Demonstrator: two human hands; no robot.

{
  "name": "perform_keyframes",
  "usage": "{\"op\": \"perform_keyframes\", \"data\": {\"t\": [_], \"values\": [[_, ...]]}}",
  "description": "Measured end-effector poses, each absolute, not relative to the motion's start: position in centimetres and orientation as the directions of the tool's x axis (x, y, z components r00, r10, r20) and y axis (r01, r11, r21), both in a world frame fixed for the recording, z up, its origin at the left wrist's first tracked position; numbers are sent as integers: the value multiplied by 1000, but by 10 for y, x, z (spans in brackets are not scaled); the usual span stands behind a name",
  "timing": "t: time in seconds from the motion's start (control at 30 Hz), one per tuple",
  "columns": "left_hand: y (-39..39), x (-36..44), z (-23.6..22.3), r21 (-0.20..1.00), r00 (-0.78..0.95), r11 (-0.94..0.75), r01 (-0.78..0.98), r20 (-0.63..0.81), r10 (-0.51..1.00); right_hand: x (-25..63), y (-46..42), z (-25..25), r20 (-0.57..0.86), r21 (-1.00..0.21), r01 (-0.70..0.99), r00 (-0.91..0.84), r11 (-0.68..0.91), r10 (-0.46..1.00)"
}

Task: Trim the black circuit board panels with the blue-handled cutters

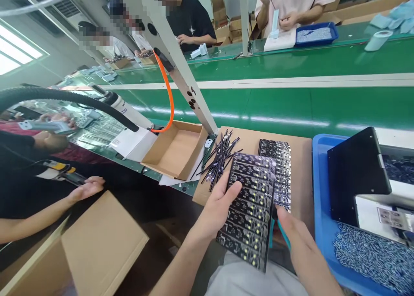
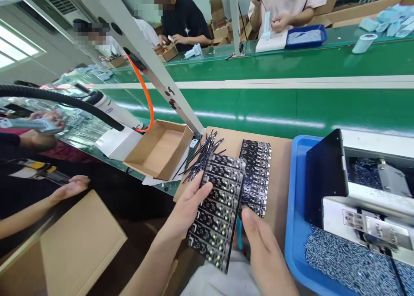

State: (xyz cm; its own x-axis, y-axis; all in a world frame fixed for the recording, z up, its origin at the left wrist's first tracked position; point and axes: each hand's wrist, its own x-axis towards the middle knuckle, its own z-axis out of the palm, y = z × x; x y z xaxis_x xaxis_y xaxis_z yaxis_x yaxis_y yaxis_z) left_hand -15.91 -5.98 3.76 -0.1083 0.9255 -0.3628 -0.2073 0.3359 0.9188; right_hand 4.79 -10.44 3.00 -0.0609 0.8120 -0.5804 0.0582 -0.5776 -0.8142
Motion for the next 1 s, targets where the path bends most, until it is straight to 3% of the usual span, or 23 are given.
{"op": "perform_keyframes", "data": {"t": [0.07,0.13,0.23,0.33,0.4,0.47,0.53,0.6,0.67,0.77,0.83,0.93,1.0], "values": [[-57,-161,40,977,-239,201,-69,-212,948,48,-102,27,-499,-848,231,-41,-477,866],[-54,-163,41,978,-246,196,-70,-207,947,48,-100,25,-470,-874,238,-195,-423,861],[-51,-164,38,883,-106,358,-304,-404,908,44,-102,26,-520,-806,-44,-424,-590,742],[-50,-164,35,772,14,466,-433,-511,860,39,-109,26,-569,-703,-181,-437,-688,696],[-49,-165,36,821,-45,410,-396,-463,885,39,-112,24,-595,-763,-86,-291,-640,749],[-49,-168,39,918,-169,285,-276,-339,926,42,-111,21,-527,-849,98,-189,-519,828],[-47,-171,40,974,-255,174,-145,-206,945,44,-107,20,-404,-904,251,-234,-347,884],[-46,-173,38,977,-259,156,-145,-190,947,45,-103,21,-352,-928,252,-346,-275,870],[-44,-173,33,926,-177,251,-282,-308,935,42,-105,23,-413,-902,95,-468,-420,781],[-43,-172,25,823,-59,386,-417,-448,892,37,-112,26,-456,-769,-111,-596,-630,661],[-42,-174,25,845,-98,354,-400,-423,901,36,-117,24,-493,-803,-48,-509,-595,706],[-41,-179,33,938,-244,207,-279,-277,929,39,-117,20,-481,-876,210,-319,-434,817],[-40,-182,40,971,-311,139,-193,-195,930,40,-115,19,-436,-892,279,-312,-357,844]]}}
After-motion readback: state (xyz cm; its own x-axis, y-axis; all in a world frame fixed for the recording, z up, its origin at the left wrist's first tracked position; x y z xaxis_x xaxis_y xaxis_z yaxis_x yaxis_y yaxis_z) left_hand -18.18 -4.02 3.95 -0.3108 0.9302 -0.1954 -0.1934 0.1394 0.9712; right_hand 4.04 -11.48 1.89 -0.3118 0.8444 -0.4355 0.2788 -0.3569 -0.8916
